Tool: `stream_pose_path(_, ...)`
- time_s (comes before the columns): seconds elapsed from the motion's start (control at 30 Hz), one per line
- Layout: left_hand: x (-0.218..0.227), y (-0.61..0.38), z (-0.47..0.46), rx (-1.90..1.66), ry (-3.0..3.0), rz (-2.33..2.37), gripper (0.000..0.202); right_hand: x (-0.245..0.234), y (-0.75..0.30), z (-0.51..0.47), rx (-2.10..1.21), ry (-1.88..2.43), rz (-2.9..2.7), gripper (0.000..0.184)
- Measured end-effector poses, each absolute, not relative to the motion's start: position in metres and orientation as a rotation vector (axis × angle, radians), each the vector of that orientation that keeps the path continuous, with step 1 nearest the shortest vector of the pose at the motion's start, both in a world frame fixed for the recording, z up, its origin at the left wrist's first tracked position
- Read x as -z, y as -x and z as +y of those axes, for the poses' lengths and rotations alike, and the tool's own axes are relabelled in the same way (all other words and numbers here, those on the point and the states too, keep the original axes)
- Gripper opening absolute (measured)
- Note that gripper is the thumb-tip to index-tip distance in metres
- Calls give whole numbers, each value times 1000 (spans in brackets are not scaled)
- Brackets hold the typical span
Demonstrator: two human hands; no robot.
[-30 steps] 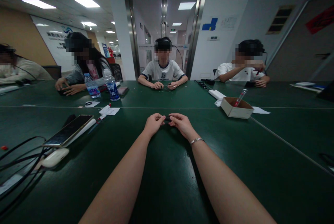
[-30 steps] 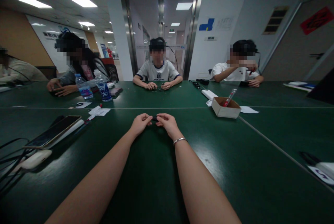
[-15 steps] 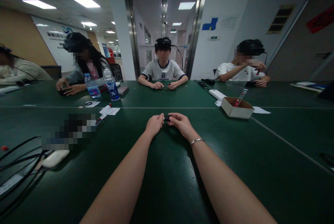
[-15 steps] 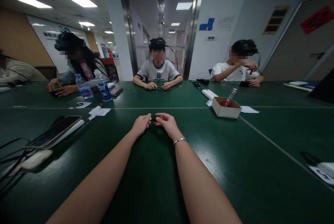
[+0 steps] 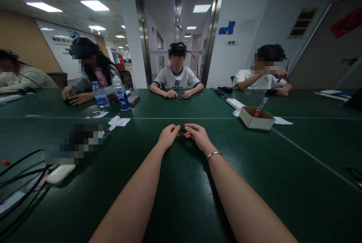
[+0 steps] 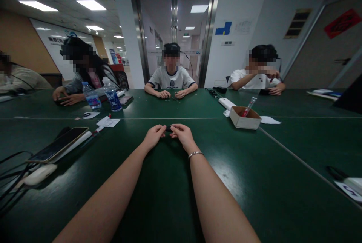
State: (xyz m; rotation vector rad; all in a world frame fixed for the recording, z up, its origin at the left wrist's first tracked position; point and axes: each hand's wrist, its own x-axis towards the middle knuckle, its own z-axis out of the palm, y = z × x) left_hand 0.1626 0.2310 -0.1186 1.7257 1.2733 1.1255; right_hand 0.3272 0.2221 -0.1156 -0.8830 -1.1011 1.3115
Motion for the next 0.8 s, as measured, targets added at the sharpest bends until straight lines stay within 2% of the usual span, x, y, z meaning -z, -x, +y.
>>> stream_pose_path(0.1, 122, -163, 232, -1218, -1686, 1107, 26, 117, -328, 223, -1310, 888, -1058, 27)
stream_pose_path(0.8, 119, -163, 228, -1237, -1612, 1157, 25, 117, -329, 222, -1321, 902, -1105, 28)
